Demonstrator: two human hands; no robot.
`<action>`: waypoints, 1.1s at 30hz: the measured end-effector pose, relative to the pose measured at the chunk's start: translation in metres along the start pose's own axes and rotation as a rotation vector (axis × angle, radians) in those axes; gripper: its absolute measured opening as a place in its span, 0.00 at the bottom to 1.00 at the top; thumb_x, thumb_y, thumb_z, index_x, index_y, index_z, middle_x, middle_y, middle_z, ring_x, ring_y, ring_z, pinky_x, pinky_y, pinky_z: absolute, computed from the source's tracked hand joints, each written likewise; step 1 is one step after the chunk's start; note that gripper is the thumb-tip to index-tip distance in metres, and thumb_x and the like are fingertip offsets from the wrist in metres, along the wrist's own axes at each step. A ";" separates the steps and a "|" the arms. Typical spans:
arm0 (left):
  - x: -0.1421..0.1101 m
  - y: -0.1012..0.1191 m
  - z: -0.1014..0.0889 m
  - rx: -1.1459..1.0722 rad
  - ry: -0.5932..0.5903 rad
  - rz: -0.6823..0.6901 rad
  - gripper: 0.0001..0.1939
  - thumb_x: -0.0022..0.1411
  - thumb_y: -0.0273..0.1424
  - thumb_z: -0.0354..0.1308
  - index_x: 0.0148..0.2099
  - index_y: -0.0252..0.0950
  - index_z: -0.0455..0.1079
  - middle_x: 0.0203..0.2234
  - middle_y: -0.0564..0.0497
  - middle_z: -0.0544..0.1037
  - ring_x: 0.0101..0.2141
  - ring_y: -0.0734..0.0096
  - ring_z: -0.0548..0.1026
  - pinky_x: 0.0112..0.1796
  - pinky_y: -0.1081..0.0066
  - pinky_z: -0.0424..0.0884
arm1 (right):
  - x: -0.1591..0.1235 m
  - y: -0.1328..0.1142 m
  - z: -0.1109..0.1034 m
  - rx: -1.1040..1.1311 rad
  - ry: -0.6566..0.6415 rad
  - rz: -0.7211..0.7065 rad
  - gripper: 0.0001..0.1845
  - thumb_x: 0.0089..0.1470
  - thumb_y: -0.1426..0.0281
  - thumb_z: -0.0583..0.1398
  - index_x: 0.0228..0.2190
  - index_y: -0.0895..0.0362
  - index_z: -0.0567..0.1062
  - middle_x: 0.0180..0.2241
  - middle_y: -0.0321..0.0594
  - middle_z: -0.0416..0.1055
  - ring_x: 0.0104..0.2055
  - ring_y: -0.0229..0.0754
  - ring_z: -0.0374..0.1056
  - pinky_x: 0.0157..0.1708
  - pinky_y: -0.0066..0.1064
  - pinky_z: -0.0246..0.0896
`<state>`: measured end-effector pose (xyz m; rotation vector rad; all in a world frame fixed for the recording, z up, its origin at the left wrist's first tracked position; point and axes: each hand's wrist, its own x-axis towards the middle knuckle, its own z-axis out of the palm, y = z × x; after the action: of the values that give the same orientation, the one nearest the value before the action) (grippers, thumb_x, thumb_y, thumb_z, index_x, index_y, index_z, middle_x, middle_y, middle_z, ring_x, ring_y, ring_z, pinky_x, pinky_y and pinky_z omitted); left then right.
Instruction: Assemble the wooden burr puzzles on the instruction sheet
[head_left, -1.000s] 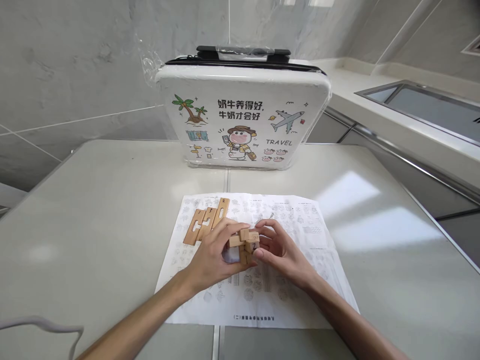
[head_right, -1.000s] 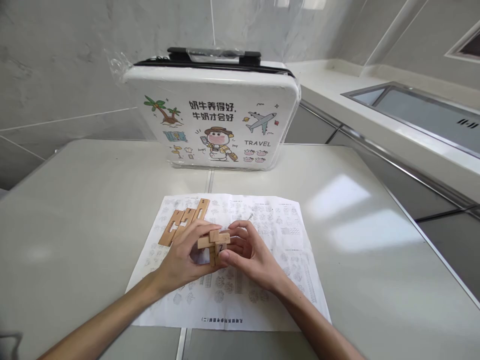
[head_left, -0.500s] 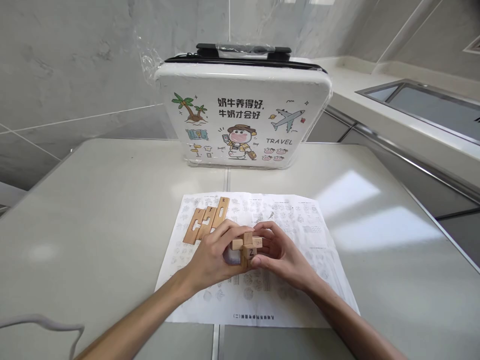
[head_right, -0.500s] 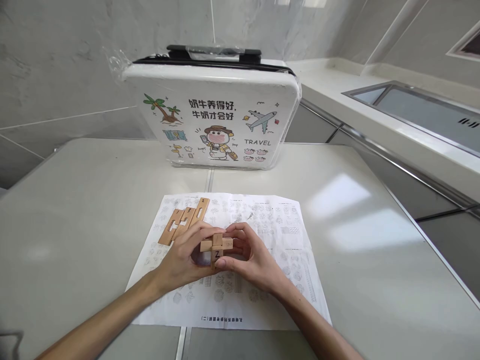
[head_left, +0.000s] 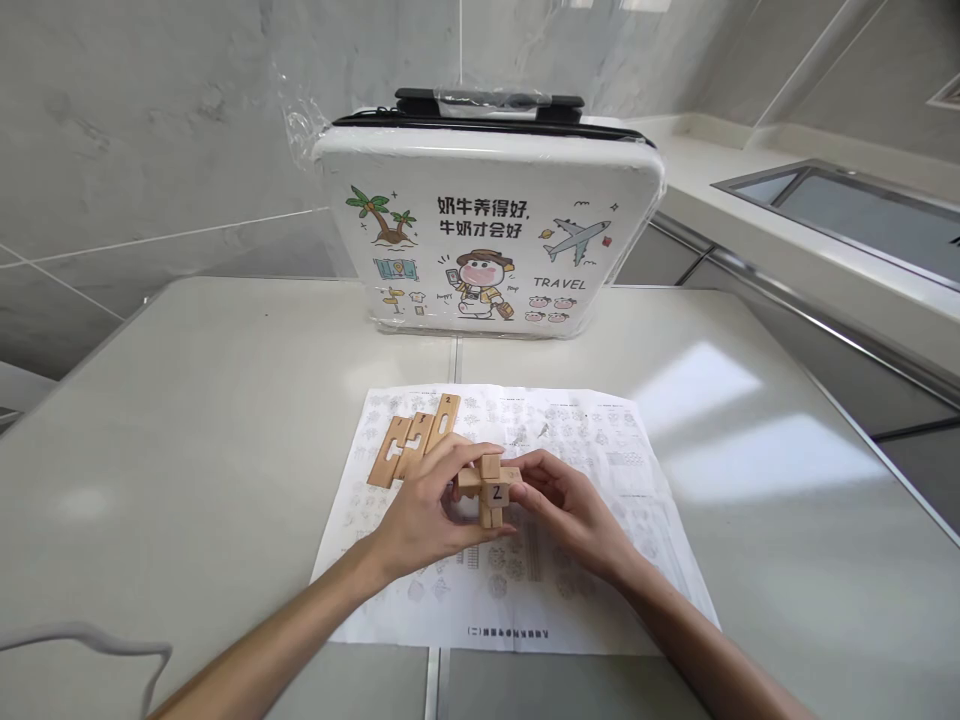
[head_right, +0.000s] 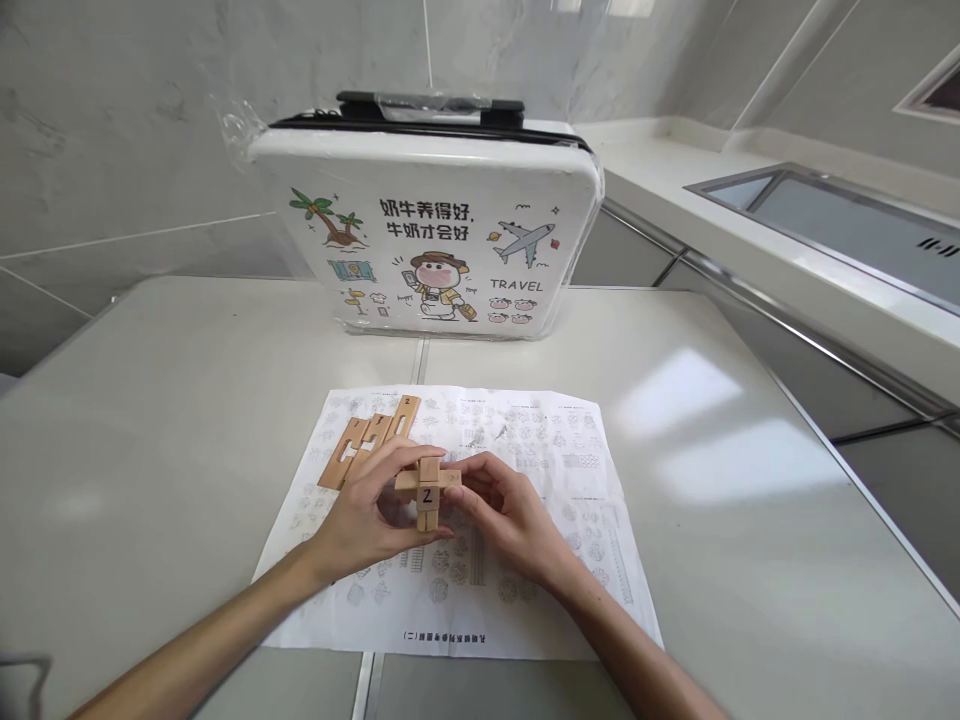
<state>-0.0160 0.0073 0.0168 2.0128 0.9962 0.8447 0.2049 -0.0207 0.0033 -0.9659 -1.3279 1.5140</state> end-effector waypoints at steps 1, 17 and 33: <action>0.000 0.000 0.000 0.018 0.006 0.017 0.36 0.57 0.44 0.78 0.64 0.49 0.69 0.48 0.49 0.77 0.47 0.58 0.78 0.45 0.60 0.79 | 0.000 0.000 -0.001 -0.009 0.003 0.001 0.14 0.69 0.55 0.64 0.46 0.51 0.77 0.44 0.43 0.82 0.47 0.47 0.81 0.51 0.45 0.78; 0.000 -0.013 -0.005 0.443 0.079 0.447 0.24 0.73 0.26 0.61 0.66 0.47 0.64 0.47 0.50 0.74 0.33 0.74 0.78 0.34 0.69 0.79 | -0.001 -0.006 -0.002 -0.073 -0.077 0.064 0.14 0.72 0.55 0.61 0.43 0.53 0.76 0.39 0.41 0.79 0.42 0.45 0.75 0.42 0.36 0.69; 0.005 -0.011 -0.008 0.524 0.143 0.242 0.33 0.74 0.42 0.62 0.74 0.42 0.55 0.59 0.39 0.73 0.58 0.50 0.75 0.56 0.51 0.76 | 0.006 -0.003 -0.011 0.396 0.129 0.258 0.18 0.66 0.53 0.67 0.38 0.56 0.77 0.29 0.35 0.76 0.25 0.34 0.69 0.23 0.25 0.66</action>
<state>-0.0239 0.0193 0.0129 2.5874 1.1583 0.9341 0.2134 -0.0112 0.0050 -0.9811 -0.7910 1.7913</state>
